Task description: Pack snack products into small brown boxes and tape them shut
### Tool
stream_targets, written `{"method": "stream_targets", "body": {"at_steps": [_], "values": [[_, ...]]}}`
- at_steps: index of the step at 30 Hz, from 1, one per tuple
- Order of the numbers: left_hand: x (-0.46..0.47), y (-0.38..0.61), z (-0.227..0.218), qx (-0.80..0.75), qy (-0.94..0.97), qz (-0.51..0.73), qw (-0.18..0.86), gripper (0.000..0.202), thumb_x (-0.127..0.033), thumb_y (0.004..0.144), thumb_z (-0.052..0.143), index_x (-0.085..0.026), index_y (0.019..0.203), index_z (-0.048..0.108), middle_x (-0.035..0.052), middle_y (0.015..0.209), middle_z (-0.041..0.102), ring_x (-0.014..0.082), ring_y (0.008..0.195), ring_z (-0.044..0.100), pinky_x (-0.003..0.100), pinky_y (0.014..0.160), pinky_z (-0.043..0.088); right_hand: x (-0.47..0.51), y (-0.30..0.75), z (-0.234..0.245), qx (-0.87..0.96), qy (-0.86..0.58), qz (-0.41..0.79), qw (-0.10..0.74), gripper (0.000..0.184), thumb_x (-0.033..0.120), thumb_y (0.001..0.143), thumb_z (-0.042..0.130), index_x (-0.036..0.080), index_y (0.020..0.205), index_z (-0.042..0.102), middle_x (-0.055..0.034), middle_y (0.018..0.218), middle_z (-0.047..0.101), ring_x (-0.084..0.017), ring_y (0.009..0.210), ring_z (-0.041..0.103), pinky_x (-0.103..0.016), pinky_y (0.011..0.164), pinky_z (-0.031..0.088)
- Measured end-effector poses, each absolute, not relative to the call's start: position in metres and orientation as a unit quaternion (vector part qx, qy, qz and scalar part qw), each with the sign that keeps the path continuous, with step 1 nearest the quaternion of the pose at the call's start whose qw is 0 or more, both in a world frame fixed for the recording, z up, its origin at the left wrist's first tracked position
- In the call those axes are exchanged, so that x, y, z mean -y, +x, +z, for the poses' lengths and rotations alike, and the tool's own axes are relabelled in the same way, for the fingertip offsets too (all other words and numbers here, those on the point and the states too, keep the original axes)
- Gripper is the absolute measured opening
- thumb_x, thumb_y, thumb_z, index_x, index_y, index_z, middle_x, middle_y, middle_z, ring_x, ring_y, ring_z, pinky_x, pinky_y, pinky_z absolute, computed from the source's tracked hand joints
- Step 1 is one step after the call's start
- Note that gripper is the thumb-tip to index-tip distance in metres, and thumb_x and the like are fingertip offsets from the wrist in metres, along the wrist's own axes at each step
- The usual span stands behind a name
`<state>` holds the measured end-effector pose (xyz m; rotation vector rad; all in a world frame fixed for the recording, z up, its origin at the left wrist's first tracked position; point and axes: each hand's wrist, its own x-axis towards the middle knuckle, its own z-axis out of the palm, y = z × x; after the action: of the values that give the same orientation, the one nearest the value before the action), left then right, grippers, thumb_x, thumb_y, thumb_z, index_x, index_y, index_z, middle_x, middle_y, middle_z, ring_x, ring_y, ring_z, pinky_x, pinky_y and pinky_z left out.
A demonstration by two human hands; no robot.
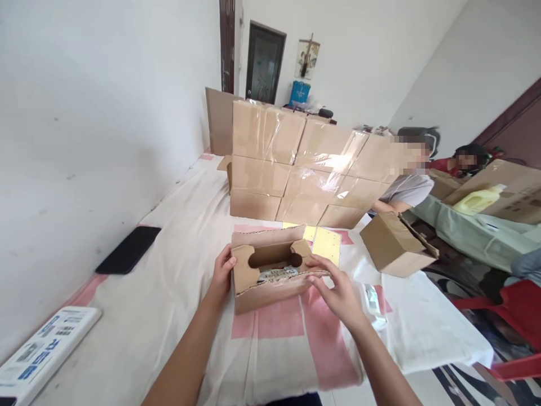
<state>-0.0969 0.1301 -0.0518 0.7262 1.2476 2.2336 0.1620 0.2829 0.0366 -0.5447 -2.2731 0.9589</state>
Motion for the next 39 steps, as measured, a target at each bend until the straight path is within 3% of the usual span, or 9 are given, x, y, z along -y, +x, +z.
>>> {"method": "stream_targets", "body": {"at_steps": [4, 8, 10, 13, 16, 20, 26, 30, 39], "values": [[-0.129, -0.097, -0.045, -0.454, 0.235, 0.822, 0.251, 0.046, -0.047, 0.071, 0.076, -0.018, 0.106, 0.071, 0.0059, 0.098, 0.074, 0.0233, 0.087, 0.067, 0.030, 0.075, 0.051, -0.267, 0.163, 0.024, 0.829, -0.237, 0.363, 0.353, 0.045, 0.040, 0.091, 0.074, 0.026, 0.134, 0.070, -0.0116, 0.131, 0.077, -0.030, 0.120, 0.074, -0.046, 0.100, 0.062], [-0.125, -0.096, -0.037, -0.471, 0.238, 0.811, 0.253, 0.045, -0.045, 0.068, 0.076, -0.018, 0.105, 0.074, 0.0064, 0.102, 0.076, 0.0247, 0.092, 0.067, 0.030, 0.080, 0.051, -0.254, 0.162, 0.008, 0.788, -0.271, 0.401, 0.381, 0.050, 0.044, 0.091, 0.072, 0.025, 0.137, 0.069, -0.0131, 0.137, 0.074, -0.029, 0.110, 0.076, -0.039, 0.081, 0.066], [-0.123, -0.097, -0.036, -0.478, 0.230, 0.809, 0.252, 0.048, -0.045, 0.068, 0.077, -0.019, 0.108, 0.074, 0.0068, 0.108, 0.075, 0.0259, 0.098, 0.067, 0.031, 0.083, 0.051, -0.251, 0.157, 0.002, 0.763, -0.276, 0.420, 0.406, 0.047, 0.046, 0.091, 0.072, 0.026, 0.134, 0.071, -0.0116, 0.137, 0.073, -0.030, 0.118, 0.073, -0.039, 0.088, 0.064], [-0.123, -0.100, -0.038, -0.480, 0.221, 0.808, 0.259, 0.048, -0.045, 0.066, 0.079, -0.020, 0.107, 0.075, 0.0070, 0.110, 0.075, 0.0279, 0.101, 0.067, 0.032, 0.084, 0.052, -0.245, 0.149, -0.005, 0.720, -0.278, 0.454, 0.445, 0.041, 0.052, 0.090, 0.071, 0.025, 0.120, 0.077, -0.0106, 0.123, 0.078, -0.031, 0.116, 0.073, -0.040, 0.094, 0.063], [-0.125, -0.104, -0.041, -0.484, 0.235, 0.806, 0.247, 0.041, -0.047, 0.066, 0.079, -0.021, 0.097, 0.077, 0.0086, 0.114, 0.075, 0.0324, 0.112, 0.066, 0.035, 0.091, 0.052, -0.239, 0.144, -0.009, 0.674, -0.291, 0.484, 0.475, 0.045, 0.061, 0.086, 0.073, 0.023, 0.108, 0.079, -0.0100, 0.105, 0.080, -0.030, 0.096, 0.076, -0.037, 0.081, 0.064], [-0.126, -0.109, -0.044, -0.481, 0.270, 0.807, 0.210, 0.031, -0.050, 0.067, 0.079, -0.022, 0.080, 0.076, 0.0086, 0.112, 0.075, 0.0353, 0.123, 0.062, 0.040, 0.103, 0.048, -0.233, 0.141, -0.010, 0.648, -0.296, 0.496, 0.497, 0.047, 0.066, 0.081, 0.075, 0.022, 0.096, 0.078, -0.0081, 0.091, 0.078, -0.028, 0.085, 0.074, -0.034, 0.074, 0.062], [-0.129, -0.115, -0.055, -0.490, 0.257, 0.802, 0.223, 0.040, -0.057, 0.062, 0.084, -0.023, 0.081, 0.075, 0.0067, 0.111, 0.075, 0.0346, 0.113, 0.067, 0.039, 0.096, 0.052, -0.231, 0.138, -0.009, 0.639, -0.307, 0.471, 0.524, 0.051, 0.073, 0.078, 0.073, 0.022, 0.079, 0.073, -0.0057, 0.077, 0.072, -0.025, 0.075, 0.069, -0.032, 0.066, 0.059], [-0.132, -0.119, -0.062, -0.483, 0.276, 0.805, 0.207, 0.051, -0.070, 0.059, 0.084, -0.024, 0.081, 0.076, 0.0067, 0.107, 0.075, 0.0346, 0.109, 0.068, 0.040, 0.094, 0.054, -0.230, 0.136, -0.007, 0.633, -0.297, 0.476, 0.532, 0.051, 0.074, 0.077, 0.073, 0.023, 0.081, 0.075, -0.0064, 0.080, 0.073, -0.026, 0.075, 0.069, -0.033, 0.064, 0.060], [-0.129, -0.112, -0.057, -0.497, 0.265, 0.799, 0.210, 0.038, -0.053, 0.059, 0.086, -0.026, 0.085, 0.077, 0.0036, 0.109, 0.075, 0.0295, 0.099, 0.070, 0.035, 0.082, 0.054, -0.233, 0.131, -0.017, 0.622, -0.296, 0.458, 0.562, 0.051, 0.073, 0.077, 0.073, 0.024, 0.085, 0.078, -0.0057, 0.078, 0.072, -0.025, 0.072, 0.068, -0.031, 0.060, 0.058]]}}
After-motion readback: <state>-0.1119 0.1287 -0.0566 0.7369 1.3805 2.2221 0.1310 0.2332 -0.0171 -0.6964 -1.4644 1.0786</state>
